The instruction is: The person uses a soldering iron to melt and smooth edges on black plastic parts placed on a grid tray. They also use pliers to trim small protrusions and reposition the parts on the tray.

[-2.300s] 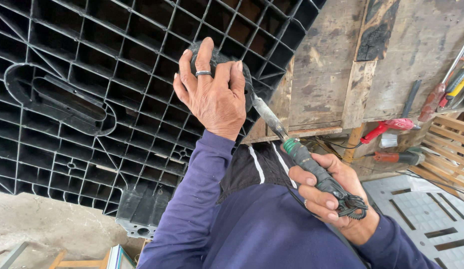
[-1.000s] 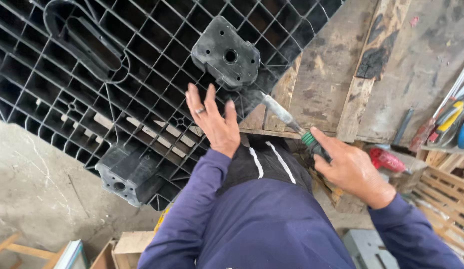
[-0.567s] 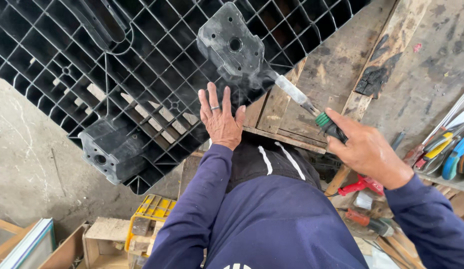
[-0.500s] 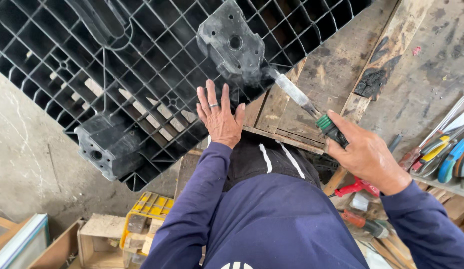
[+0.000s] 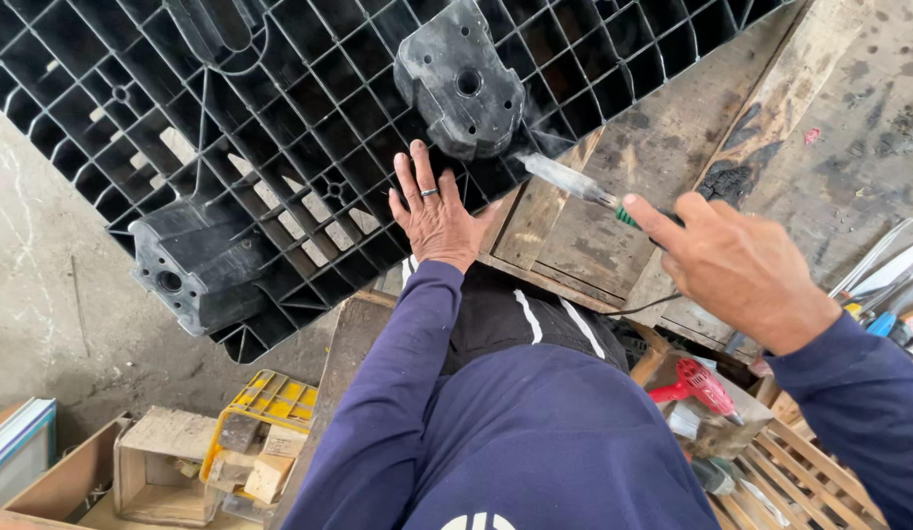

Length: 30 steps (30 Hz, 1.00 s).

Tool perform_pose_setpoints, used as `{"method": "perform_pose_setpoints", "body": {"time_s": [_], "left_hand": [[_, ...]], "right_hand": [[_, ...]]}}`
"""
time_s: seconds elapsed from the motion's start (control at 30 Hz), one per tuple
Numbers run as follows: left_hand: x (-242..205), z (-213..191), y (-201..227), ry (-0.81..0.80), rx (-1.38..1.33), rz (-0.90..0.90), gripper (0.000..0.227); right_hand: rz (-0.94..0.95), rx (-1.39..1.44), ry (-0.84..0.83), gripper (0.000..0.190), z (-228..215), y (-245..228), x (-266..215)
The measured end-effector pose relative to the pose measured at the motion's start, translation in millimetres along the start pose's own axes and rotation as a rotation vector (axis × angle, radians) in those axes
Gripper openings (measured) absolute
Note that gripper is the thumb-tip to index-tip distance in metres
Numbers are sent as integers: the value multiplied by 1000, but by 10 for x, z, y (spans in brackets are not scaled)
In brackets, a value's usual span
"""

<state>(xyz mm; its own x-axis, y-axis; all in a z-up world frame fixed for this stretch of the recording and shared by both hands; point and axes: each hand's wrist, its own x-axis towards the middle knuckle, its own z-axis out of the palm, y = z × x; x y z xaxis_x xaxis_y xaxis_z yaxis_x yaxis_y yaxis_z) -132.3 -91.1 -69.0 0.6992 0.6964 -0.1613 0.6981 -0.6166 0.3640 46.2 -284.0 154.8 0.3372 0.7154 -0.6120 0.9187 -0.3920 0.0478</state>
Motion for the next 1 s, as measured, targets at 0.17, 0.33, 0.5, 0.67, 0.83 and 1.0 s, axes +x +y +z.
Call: {"method": "perform_pose_setpoints", "body": {"time_s": [0.17, 0.33, 0.5, 0.67, 0.83, 1.0], "left_hand": [[16, 37, -2, -14, -9, 3, 88], [-22, 68, -23, 24, -14, 20, 87], [-18, 55, -29, 35, -24, 29, 82], [2, 50, -23, 15, -31, 15, 81], [14, 49, -5, 11, -21, 15, 86], [-30, 77, -12, -22, -27, -2, 85]], "right_hand": [[-133, -238, 126, 67, -291, 37, 82], [-212, -528, 198, 63, -526, 91, 106], [-217, -521, 213, 63, -647, 81, 168], [-218, -517, 189, 64, -697, 63, 219], [-191, -465, 138, 63, -704, 41, 240], [-221, -488, 196, 63, -680, 45, 241]]}}
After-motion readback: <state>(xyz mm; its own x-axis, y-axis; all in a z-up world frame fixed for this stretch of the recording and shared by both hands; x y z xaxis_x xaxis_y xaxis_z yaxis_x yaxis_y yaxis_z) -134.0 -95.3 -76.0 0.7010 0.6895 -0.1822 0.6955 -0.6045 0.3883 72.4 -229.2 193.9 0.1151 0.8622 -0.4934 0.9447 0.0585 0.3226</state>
